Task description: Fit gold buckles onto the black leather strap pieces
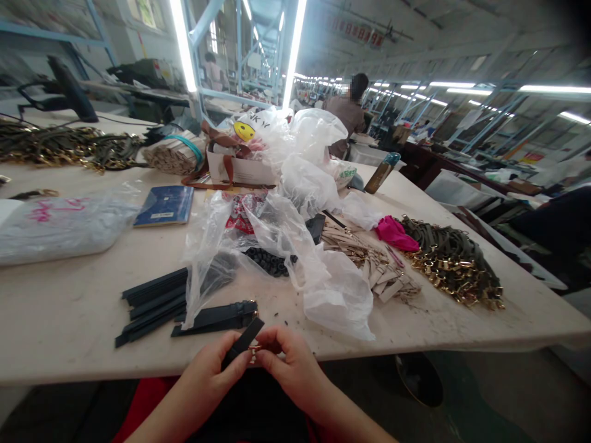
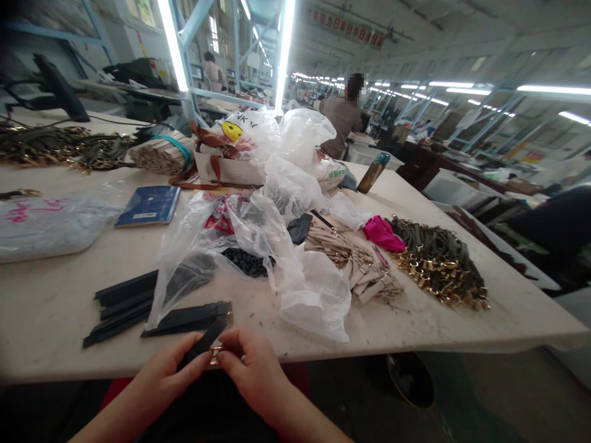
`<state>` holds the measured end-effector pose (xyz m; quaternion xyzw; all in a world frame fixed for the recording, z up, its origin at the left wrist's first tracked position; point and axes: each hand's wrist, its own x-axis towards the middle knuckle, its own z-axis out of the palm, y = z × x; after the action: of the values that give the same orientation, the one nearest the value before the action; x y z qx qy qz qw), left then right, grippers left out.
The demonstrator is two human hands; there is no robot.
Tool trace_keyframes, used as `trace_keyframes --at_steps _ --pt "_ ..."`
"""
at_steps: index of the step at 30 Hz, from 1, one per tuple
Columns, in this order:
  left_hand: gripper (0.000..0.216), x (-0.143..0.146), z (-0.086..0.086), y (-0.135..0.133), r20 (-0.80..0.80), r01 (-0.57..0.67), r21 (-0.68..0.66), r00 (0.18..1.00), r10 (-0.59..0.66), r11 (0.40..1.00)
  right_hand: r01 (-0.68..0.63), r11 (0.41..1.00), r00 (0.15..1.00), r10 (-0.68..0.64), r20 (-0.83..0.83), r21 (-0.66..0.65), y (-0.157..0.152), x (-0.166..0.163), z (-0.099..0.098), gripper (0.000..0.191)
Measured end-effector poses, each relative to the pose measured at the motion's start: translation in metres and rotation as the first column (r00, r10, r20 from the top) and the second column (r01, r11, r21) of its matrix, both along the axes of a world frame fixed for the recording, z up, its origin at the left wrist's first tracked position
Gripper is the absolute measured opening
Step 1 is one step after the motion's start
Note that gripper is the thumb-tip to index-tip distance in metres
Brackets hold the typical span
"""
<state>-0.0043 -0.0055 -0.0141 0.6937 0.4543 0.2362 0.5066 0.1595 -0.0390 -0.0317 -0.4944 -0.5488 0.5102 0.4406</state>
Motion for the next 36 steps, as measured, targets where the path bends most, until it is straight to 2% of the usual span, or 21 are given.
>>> trace_keyframes --at_steps 3,6,9,13,17,20,24,28,30,34,36 --pt "0.029 0.0 0.001 0.0 0.034 -0.024 -0.111 0.999 0.028 0.994 -0.063 0.996 0.988 0.053 -0.148 -0.066 0.004 0.001 0.002 0.016" --pt "0.035 0.002 0.004 -0.001 0.101 -0.026 -0.256 0.993 0.054 0.966 -0.121 0.985 0.944 0.075 -0.322 -0.124 0.004 -0.001 0.0 0.024" --pt "0.036 0.002 0.008 -0.003 0.159 -0.022 -0.329 0.984 0.079 0.944 -0.104 0.981 0.932 0.038 -0.361 -0.166 0.002 -0.004 -0.004 0.034" --pt "0.033 -0.001 0.008 -0.004 0.179 -0.041 -0.335 0.978 0.106 0.941 -0.084 0.977 0.939 0.011 -0.345 -0.198 0.003 -0.006 -0.006 0.036" --pt "0.034 0.0 0.005 -0.005 0.173 -0.016 -0.333 0.982 0.078 0.943 -0.07 0.988 0.956 0.027 -0.294 -0.138 0.005 -0.008 -0.006 0.033" --pt "0.031 0.001 0.005 -0.006 0.178 -0.044 -0.315 0.979 0.104 0.948 -0.018 0.991 0.964 -0.018 -0.265 -0.136 0.006 -0.008 -0.004 0.033" --pt "0.03 0.0 0.004 -0.007 0.169 -0.07 -0.307 0.977 0.127 0.949 0.055 0.982 0.953 -0.106 -0.283 -0.183 0.005 -0.009 0.0 0.032" --pt "0.031 -0.001 -0.001 -0.008 0.166 -0.064 -0.303 0.979 0.118 0.951 0.041 0.98 0.94 -0.104 -0.324 -0.195 0.004 -0.013 -0.003 0.031" --pt "0.03 -0.001 -0.003 -0.009 0.149 -0.078 -0.279 0.981 0.123 0.957 0.038 0.987 0.957 -0.082 -0.28 -0.159 0.003 -0.013 -0.007 0.028" --pt "0.028 -0.001 -0.004 -0.008 0.098 -0.069 -0.22 0.991 0.092 0.973 0.044 0.997 0.999 -0.045 0.021 0.059 0.001 -0.01 -0.013 0.014" --pt "0.027 -0.001 -0.004 -0.008 0.09 -0.059 -0.194 0.993 0.078 0.979 0.032 0.994 0.996 -0.04 0.078 0.101 0.001 -0.007 -0.013 0.01"
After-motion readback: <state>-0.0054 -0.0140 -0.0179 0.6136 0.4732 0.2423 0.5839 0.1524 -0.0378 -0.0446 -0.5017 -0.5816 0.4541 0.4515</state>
